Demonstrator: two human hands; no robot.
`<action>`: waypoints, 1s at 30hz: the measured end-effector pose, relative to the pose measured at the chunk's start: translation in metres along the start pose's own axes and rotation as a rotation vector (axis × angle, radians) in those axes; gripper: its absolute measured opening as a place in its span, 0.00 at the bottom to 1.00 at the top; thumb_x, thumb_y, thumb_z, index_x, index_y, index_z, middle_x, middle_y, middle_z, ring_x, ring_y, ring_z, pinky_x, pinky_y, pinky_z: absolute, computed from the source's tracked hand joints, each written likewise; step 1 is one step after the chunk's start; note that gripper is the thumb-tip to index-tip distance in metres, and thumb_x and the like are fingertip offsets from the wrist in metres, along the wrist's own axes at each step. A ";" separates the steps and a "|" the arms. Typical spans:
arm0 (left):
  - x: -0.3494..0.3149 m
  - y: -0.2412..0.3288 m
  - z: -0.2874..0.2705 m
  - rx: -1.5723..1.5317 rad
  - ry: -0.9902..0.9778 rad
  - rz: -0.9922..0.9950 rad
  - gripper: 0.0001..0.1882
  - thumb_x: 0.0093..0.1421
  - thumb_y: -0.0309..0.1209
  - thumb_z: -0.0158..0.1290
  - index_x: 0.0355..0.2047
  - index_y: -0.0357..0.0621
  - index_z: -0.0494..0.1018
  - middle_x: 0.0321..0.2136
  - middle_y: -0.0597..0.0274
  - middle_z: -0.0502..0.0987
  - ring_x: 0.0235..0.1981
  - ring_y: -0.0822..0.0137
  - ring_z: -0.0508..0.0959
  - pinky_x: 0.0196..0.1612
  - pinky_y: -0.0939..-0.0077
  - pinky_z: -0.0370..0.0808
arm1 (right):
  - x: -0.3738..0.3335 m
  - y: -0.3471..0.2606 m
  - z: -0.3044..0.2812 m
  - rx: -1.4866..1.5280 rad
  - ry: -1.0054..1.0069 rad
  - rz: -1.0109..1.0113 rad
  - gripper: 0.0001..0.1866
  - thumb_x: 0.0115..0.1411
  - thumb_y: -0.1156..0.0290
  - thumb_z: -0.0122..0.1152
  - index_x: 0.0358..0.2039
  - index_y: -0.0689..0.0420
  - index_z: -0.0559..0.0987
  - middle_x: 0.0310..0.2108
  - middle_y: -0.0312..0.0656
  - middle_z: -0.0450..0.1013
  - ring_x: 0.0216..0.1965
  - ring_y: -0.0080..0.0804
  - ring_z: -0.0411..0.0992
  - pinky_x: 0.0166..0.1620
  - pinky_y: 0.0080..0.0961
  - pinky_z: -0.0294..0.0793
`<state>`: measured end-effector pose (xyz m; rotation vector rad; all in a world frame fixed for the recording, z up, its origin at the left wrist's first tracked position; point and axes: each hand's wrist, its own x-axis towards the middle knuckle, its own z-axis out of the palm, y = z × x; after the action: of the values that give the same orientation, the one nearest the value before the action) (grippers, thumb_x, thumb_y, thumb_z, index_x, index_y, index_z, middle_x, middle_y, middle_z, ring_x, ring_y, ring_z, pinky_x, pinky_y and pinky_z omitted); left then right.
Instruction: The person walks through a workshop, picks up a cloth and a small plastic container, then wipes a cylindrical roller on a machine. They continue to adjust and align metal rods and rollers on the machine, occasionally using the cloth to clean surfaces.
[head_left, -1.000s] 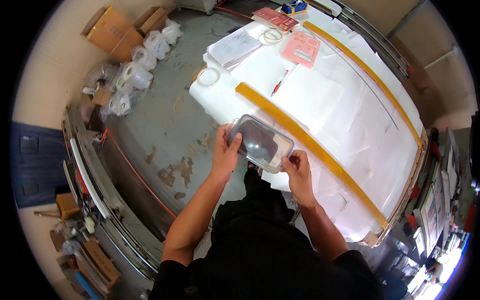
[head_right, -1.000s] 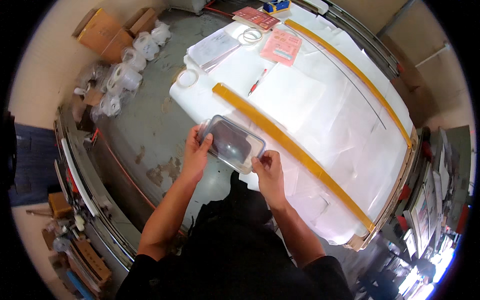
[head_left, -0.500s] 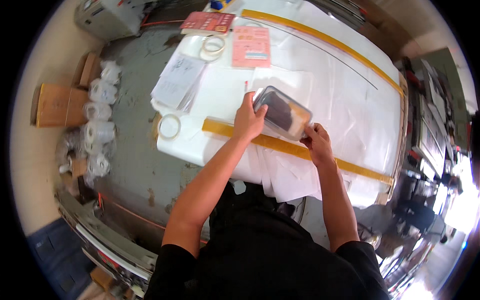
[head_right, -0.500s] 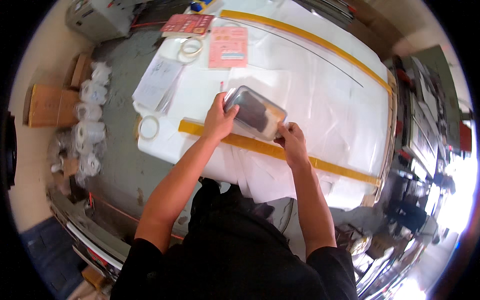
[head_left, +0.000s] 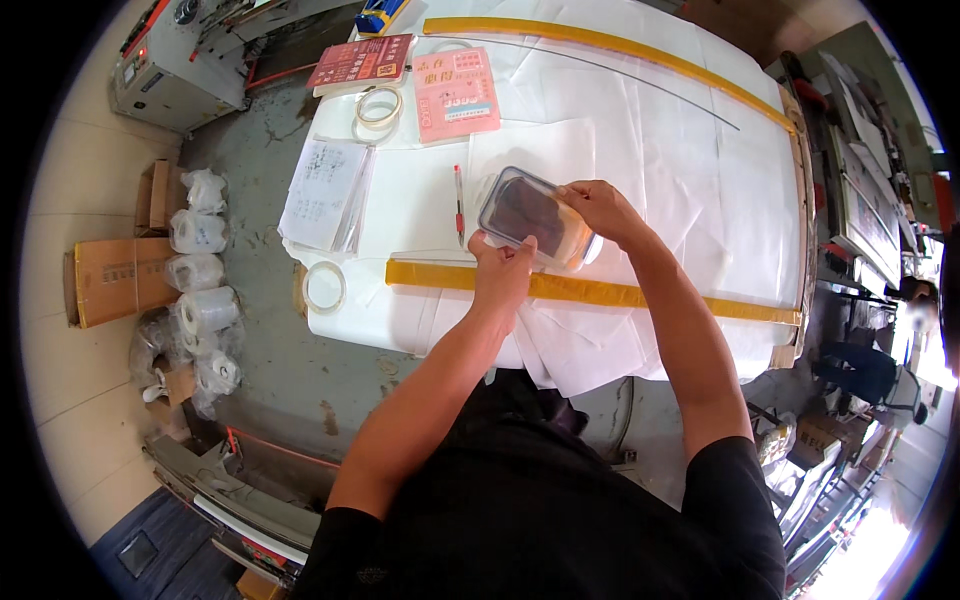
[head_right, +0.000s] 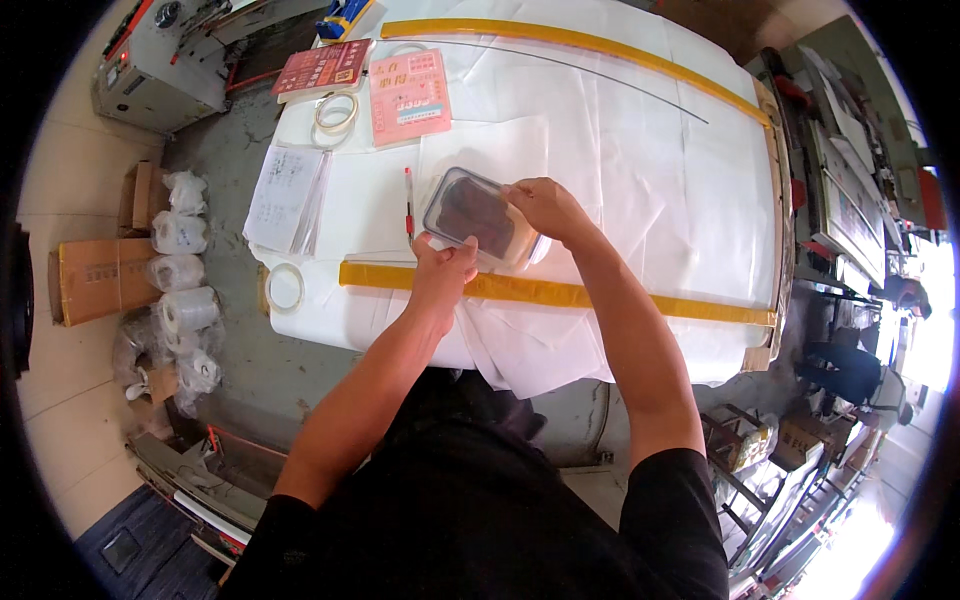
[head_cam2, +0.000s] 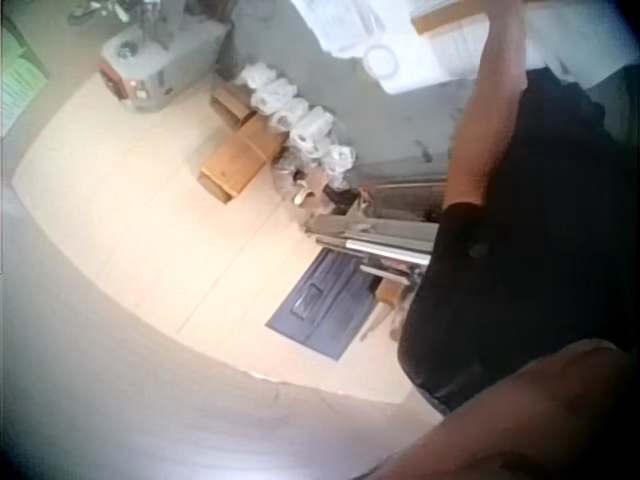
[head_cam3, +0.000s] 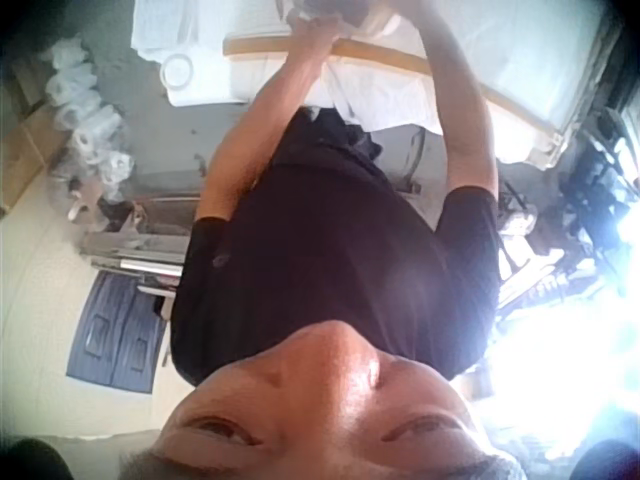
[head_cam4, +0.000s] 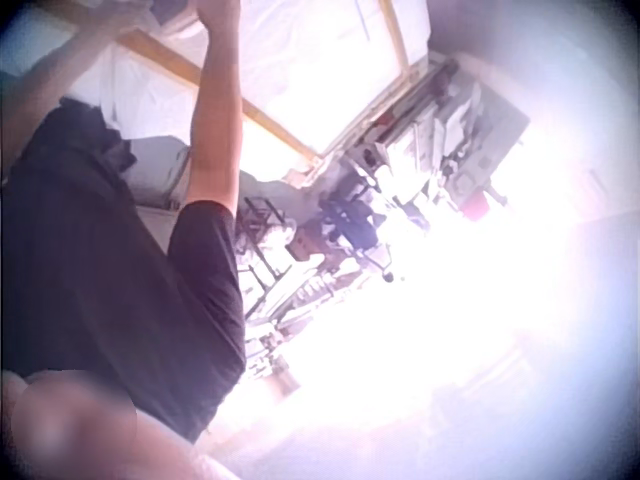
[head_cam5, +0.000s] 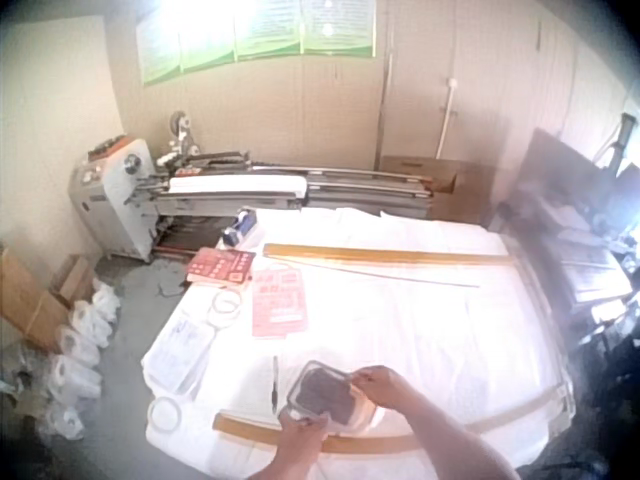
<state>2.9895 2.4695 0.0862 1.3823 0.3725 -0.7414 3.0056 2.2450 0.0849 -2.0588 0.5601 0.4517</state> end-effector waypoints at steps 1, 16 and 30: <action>0.001 -0.002 0.004 0.019 0.053 0.019 0.43 0.70 0.32 0.63 0.71 0.39 0.44 0.50 0.54 0.77 0.49 0.66 0.78 0.56 0.65 0.78 | 0.001 0.000 0.004 0.095 0.064 -0.003 0.26 0.69 0.50 0.66 0.48 0.63 0.89 0.39 0.51 0.85 0.42 0.40 0.80 0.50 0.38 0.78; 0.000 0.016 -0.025 -0.009 0.096 0.627 0.22 0.71 0.33 0.64 0.55 0.38 0.65 0.42 0.60 0.76 0.37 0.71 0.78 0.40 0.72 0.78 | -0.035 -0.045 -0.044 0.663 0.274 -0.302 0.09 0.70 0.71 0.66 0.47 0.60 0.81 0.40 0.40 0.84 0.40 0.26 0.83 0.42 0.26 0.80; 0.035 -0.008 -0.048 0.532 0.242 0.601 0.23 0.66 0.27 0.64 0.59 0.41 0.71 0.49 0.54 0.76 0.35 0.63 0.79 0.45 0.63 0.78 | -0.049 -0.031 0.045 -0.287 0.381 -0.361 0.10 0.62 0.60 0.72 0.40 0.49 0.90 0.40 0.40 0.82 0.44 0.44 0.81 0.48 0.40 0.80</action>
<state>3.0183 2.5066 0.0489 1.9681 -0.0775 -0.1694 2.9776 2.3086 0.1091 -2.4802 0.3415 -0.0825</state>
